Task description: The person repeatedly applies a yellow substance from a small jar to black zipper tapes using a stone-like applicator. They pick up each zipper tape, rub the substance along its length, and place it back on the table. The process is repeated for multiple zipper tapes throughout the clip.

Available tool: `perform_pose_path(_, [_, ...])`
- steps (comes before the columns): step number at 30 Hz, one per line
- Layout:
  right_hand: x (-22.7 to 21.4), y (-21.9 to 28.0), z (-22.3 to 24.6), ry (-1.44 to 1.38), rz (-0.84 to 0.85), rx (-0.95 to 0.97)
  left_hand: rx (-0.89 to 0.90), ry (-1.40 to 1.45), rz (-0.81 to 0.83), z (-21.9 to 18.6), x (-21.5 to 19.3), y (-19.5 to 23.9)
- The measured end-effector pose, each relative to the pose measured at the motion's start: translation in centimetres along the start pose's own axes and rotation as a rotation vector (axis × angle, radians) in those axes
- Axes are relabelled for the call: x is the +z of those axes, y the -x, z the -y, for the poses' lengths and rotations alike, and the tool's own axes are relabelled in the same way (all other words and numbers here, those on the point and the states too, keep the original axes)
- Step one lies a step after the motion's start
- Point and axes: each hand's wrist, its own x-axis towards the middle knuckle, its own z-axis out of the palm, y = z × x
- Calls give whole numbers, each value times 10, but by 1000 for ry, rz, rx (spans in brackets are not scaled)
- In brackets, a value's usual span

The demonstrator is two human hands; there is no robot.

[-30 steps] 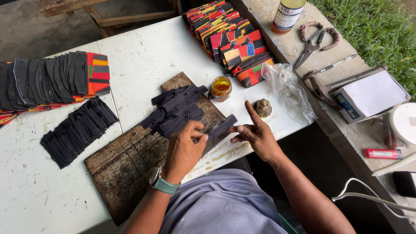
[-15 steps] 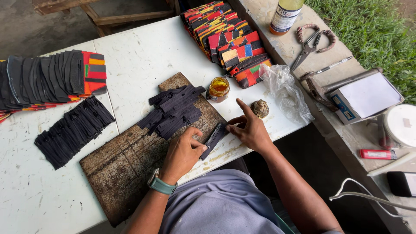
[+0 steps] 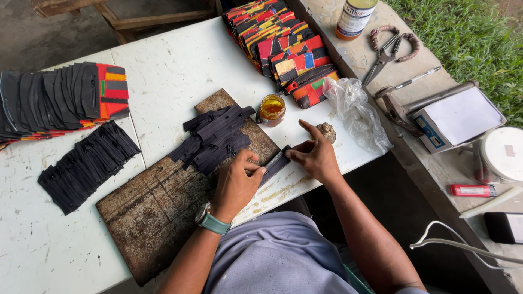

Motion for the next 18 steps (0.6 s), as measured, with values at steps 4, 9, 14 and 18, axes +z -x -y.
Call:
perform_pose_path(4, [-4,-1,-1,-132,49,33,-79,-43,31,0,-7,8])
perform_pose_path(9, [2,6,1,40,25,44,-208,-3,62,3,-14,13])
perform_pose_path(14, [-19,-5,26,398,-213,-419,-181,5,33,9,-10,12])
perform_pose_path(18, [-36,-36,53,773,-252,-803,-241,146,-11,15,-6,16])
